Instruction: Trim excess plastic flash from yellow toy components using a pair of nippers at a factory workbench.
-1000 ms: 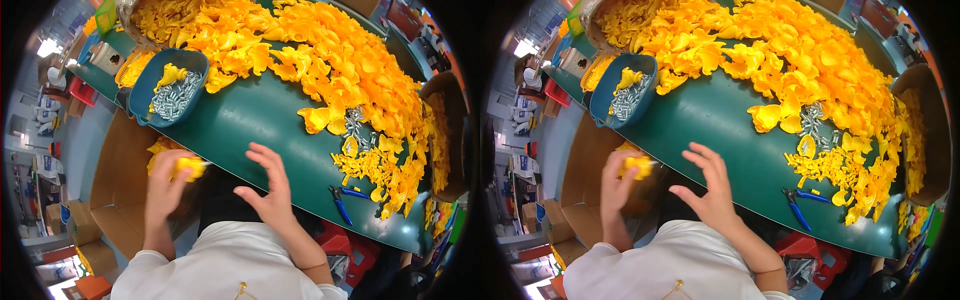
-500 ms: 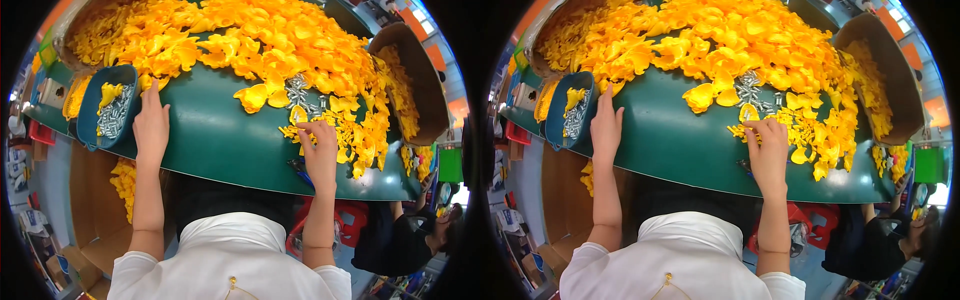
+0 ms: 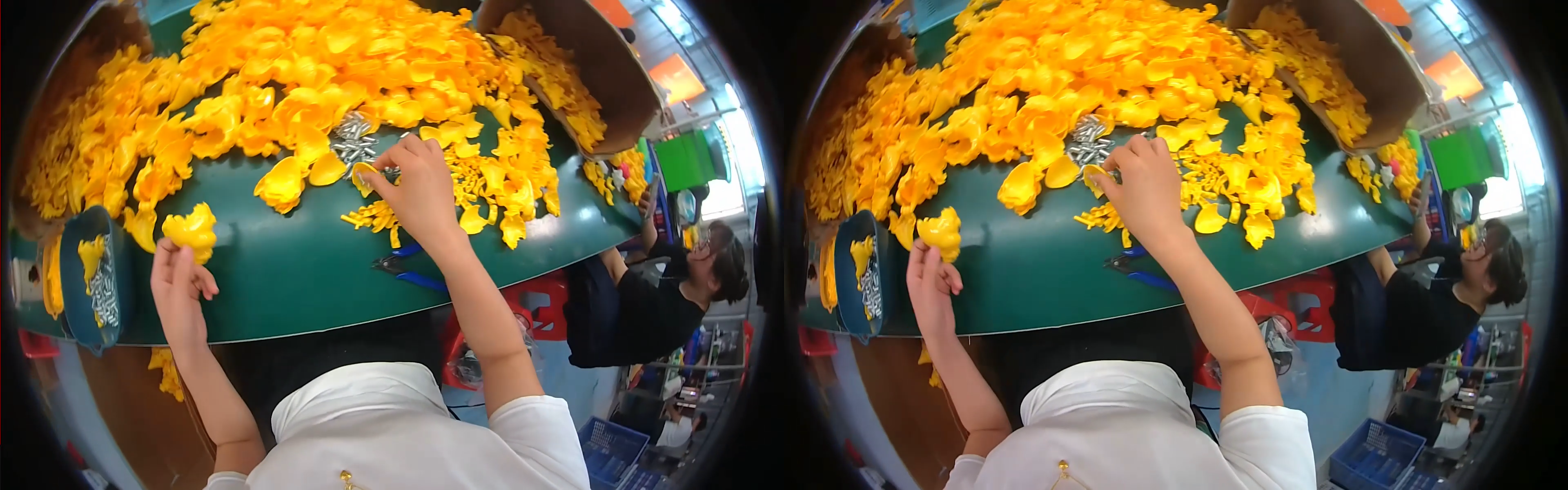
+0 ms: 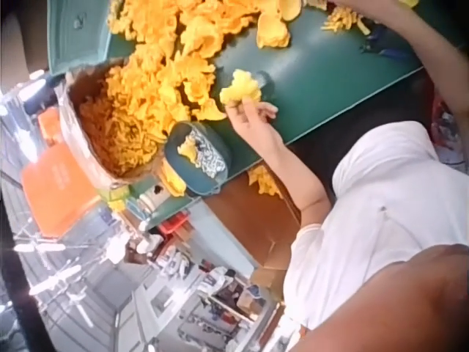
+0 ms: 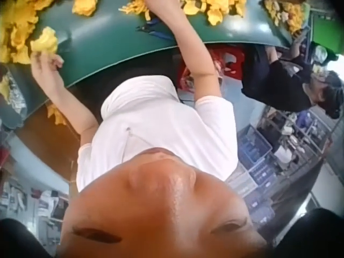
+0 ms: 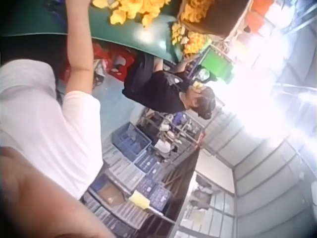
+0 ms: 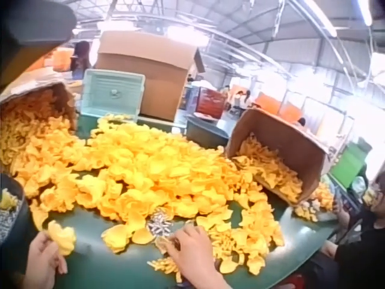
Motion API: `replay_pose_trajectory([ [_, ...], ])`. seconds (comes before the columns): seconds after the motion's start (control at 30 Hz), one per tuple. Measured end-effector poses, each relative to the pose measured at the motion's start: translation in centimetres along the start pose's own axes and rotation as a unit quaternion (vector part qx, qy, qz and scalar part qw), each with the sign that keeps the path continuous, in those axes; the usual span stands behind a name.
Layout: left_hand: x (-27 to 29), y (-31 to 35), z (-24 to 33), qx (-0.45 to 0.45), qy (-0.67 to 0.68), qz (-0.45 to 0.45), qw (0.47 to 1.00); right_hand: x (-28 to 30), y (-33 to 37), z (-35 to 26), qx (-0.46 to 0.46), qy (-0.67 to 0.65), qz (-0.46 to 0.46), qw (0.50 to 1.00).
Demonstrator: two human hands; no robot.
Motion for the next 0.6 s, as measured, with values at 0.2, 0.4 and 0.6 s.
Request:
replay_pose_trajectory([
  [0.2, -7.7, 4.0, -0.6, -0.129, -0.249, -0.096, 0.955, 0.0, 0.5, 1.2, -0.053, -0.033, 0.010, 0.998],
  [0.4, -13.1, 7.2, -0.6, -0.332, -0.501, -0.113, 0.791, 0.5, 1.0, -0.9, 0.106, 0.053, 0.001, 0.993],
  [0.6, -13.0, 8.1, -0.6, -0.316, -0.555, -0.102, 0.762, 0.4, 1.8, -1.5, 0.098, -0.010, -0.072, 0.992],
])
Point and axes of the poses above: each hand's wrist, its own y-axis away from the middle knuckle, its own x-axis out of the back of the hand, z = x × y, the point moved 9 cm from there along -y, towards the middle knuckle, and after that the axes turned 9 degrees about x, right-handed, at the moved point
